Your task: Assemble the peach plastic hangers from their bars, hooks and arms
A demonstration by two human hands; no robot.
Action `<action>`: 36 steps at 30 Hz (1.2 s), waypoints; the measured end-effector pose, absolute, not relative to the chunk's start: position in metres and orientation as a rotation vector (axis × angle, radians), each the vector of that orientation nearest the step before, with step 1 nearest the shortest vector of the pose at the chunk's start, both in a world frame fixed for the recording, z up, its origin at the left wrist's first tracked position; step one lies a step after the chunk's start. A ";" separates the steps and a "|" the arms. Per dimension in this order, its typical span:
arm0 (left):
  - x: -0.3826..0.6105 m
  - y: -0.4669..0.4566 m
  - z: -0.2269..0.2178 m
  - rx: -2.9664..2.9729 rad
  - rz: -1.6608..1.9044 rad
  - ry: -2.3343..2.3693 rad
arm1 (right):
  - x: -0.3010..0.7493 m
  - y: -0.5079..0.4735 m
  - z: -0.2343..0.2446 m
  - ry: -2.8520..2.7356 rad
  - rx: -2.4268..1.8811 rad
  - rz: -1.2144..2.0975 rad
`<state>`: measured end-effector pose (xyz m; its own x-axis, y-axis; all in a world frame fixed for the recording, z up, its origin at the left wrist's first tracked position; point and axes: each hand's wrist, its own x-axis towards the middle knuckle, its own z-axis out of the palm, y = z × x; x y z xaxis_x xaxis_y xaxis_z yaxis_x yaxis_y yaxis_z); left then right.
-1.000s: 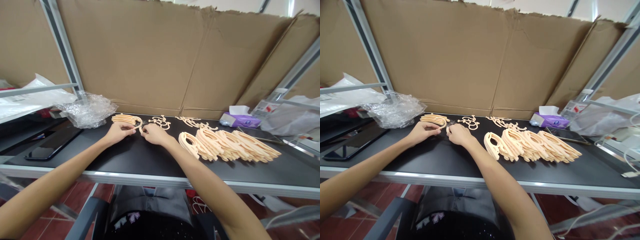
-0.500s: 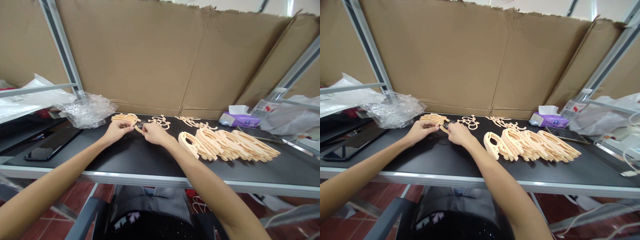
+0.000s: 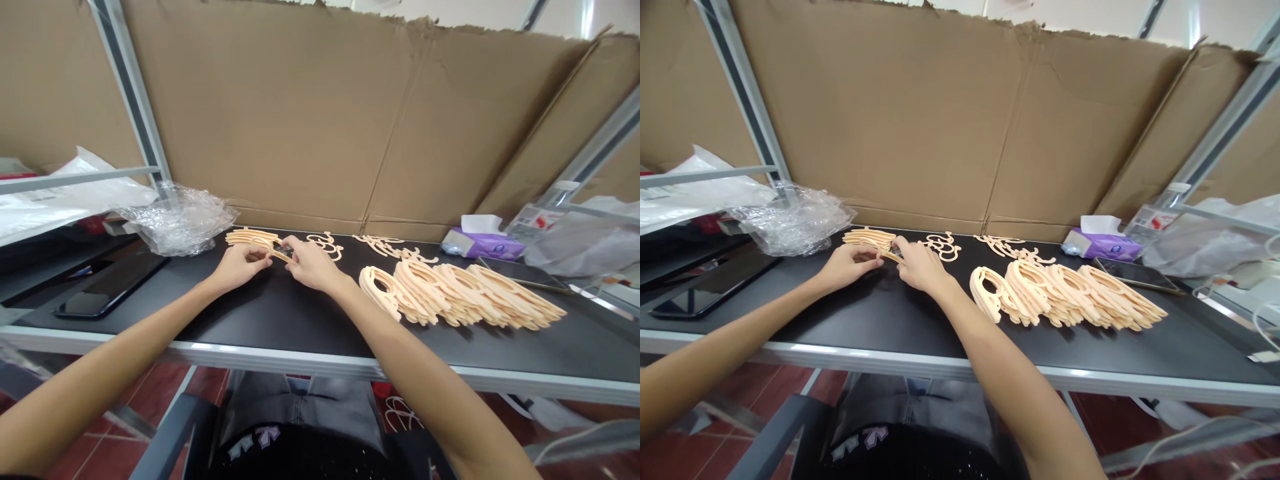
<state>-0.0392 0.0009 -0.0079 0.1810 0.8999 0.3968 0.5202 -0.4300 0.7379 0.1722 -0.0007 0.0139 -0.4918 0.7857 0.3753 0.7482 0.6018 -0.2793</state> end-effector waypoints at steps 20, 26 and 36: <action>-0.040 -0.003 -0.007 2.186 1.260 1.519 | 0.169 0.008 0.011 -2.382 -1.211 0.256; -0.039 0.001 -0.011 2.108 1.262 1.465 | 0.169 0.003 0.014 -2.426 -1.321 0.272; -0.038 0.000 -0.014 2.026 1.331 1.393 | 0.169 0.001 0.014 -2.451 -1.347 0.259</action>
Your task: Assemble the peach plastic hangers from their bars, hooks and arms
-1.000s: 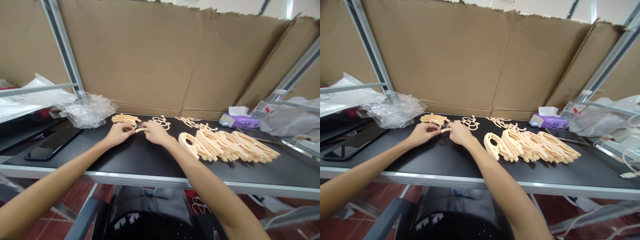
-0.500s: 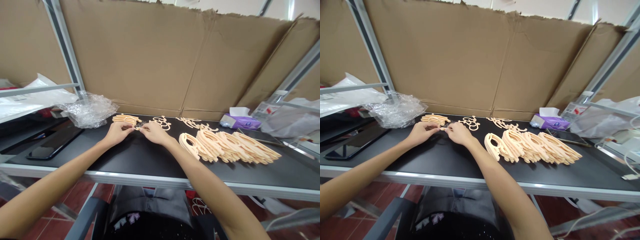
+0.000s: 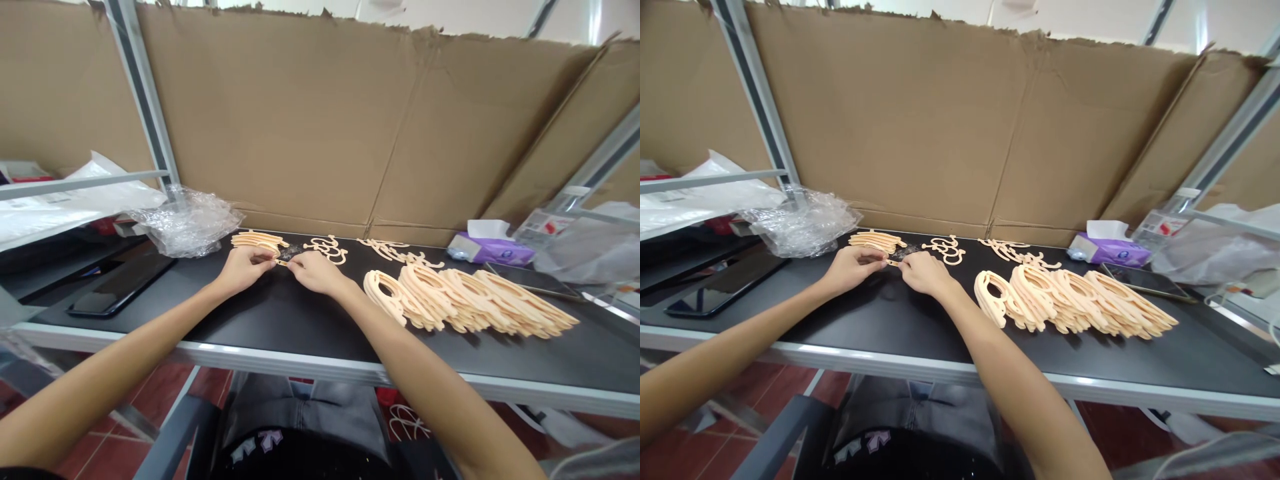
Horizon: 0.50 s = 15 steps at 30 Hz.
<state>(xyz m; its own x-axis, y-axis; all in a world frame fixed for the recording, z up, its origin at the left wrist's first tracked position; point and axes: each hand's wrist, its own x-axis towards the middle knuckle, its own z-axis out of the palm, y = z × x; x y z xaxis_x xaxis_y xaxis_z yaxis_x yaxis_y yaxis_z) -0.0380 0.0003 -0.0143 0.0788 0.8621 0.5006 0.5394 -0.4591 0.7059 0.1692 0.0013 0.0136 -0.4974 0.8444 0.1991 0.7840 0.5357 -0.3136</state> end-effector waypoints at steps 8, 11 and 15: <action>-0.036 -0.001 -0.012 1.940 1.362 1.346 | 0.169 0.001 0.014 -2.449 -1.342 0.255; -0.037 -0.002 -0.010 1.928 1.387 1.341 | 0.169 -0.001 0.015 -2.456 -1.341 0.264; -0.039 -0.001 -0.009 1.992 1.346 1.375 | 0.169 -0.003 0.017 -2.454 -1.339 0.248</action>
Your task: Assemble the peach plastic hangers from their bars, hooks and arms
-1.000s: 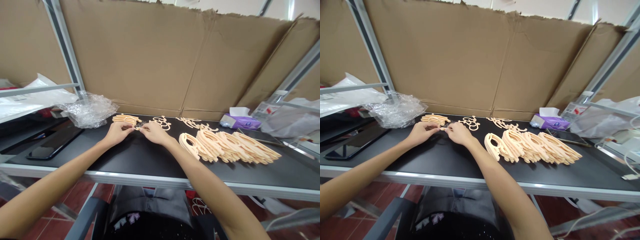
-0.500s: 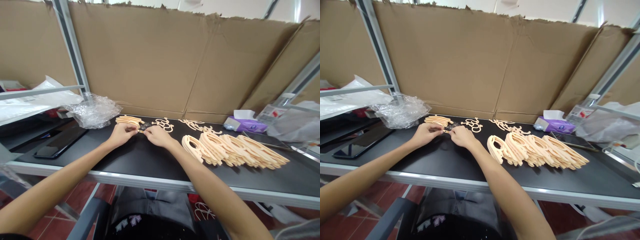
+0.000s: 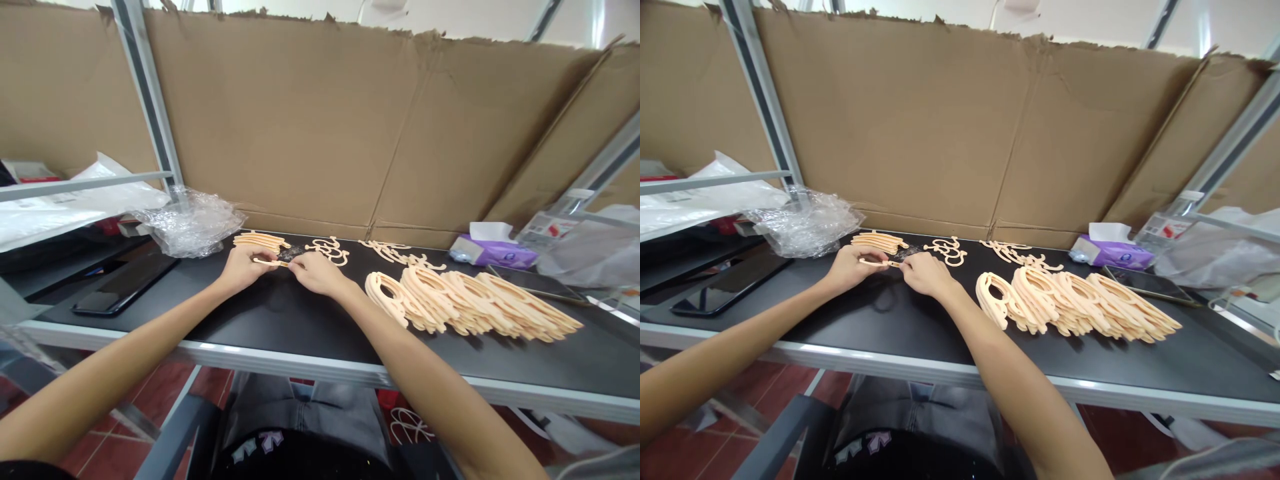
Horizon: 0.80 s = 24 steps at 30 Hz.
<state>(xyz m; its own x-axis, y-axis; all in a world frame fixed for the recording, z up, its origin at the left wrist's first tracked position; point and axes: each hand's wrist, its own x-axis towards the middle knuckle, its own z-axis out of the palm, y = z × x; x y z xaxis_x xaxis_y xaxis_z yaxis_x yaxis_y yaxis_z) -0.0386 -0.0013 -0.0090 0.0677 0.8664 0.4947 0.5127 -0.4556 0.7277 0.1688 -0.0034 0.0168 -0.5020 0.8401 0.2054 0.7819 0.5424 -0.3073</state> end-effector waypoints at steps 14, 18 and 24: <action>-0.041 -0.004 -0.013 2.486 1.276 1.494 | 0.165 -0.013 0.022 -2.493 -1.381 0.110; -0.041 -0.004 -0.013 2.450 1.288 1.560 | 0.165 -0.014 0.022 -2.496 -1.401 0.076; -0.039 -0.008 -0.009 2.440 1.276 1.535 | 0.165 -0.013 0.022 -2.490 -1.406 0.074</action>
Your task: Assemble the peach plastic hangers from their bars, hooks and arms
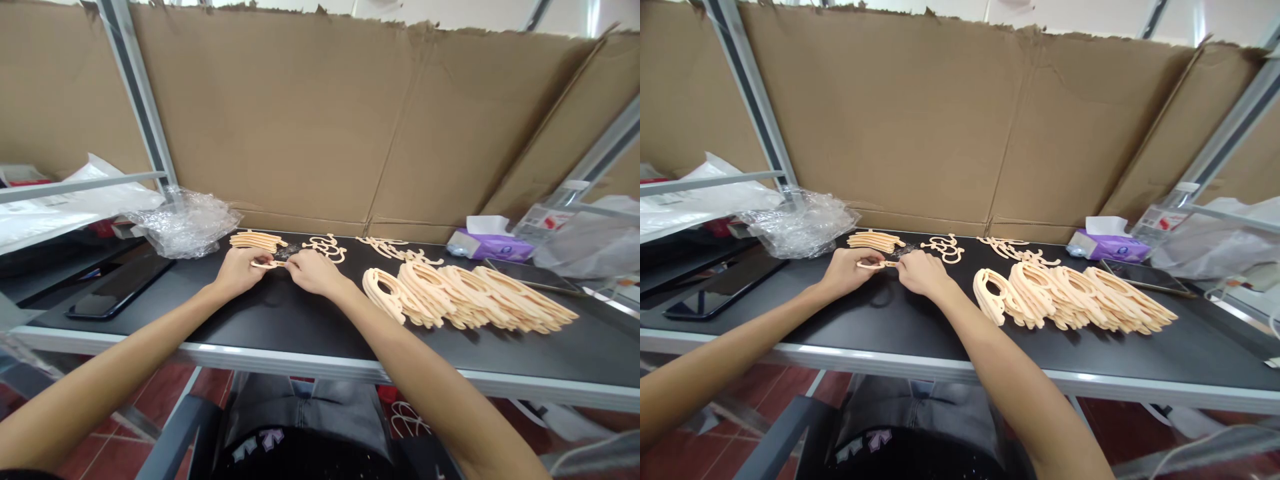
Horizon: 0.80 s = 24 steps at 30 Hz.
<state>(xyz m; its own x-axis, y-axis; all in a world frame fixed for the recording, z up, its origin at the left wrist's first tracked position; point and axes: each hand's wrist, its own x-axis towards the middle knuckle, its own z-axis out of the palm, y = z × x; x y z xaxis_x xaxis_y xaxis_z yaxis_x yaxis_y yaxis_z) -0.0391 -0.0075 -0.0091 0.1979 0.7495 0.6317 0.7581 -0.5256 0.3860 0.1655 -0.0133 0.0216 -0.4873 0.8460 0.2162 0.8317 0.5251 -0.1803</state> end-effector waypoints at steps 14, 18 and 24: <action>-0.039 -0.009 -0.010 -2.448 -1.238 -1.542 | 0.165 -0.014 0.024 -2.479 -1.415 0.087; -0.039 -0.009 -0.010 -2.447 -1.182 -1.584 | 0.165 -0.014 0.023 -2.485 -1.413 0.084; -0.038 -0.009 -0.010 -2.367 -1.147 -1.587 | 0.165 -0.014 0.022 -2.480 -1.417 0.095</action>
<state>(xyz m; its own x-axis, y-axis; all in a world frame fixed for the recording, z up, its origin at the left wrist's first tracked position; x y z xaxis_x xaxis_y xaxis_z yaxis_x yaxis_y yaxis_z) -0.0378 -0.0087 -0.0104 0.1885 0.7693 0.6105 0.8210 -0.4645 0.3318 0.1649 -0.0142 0.0222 -0.4778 0.8528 0.2109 0.8342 0.5157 -0.1953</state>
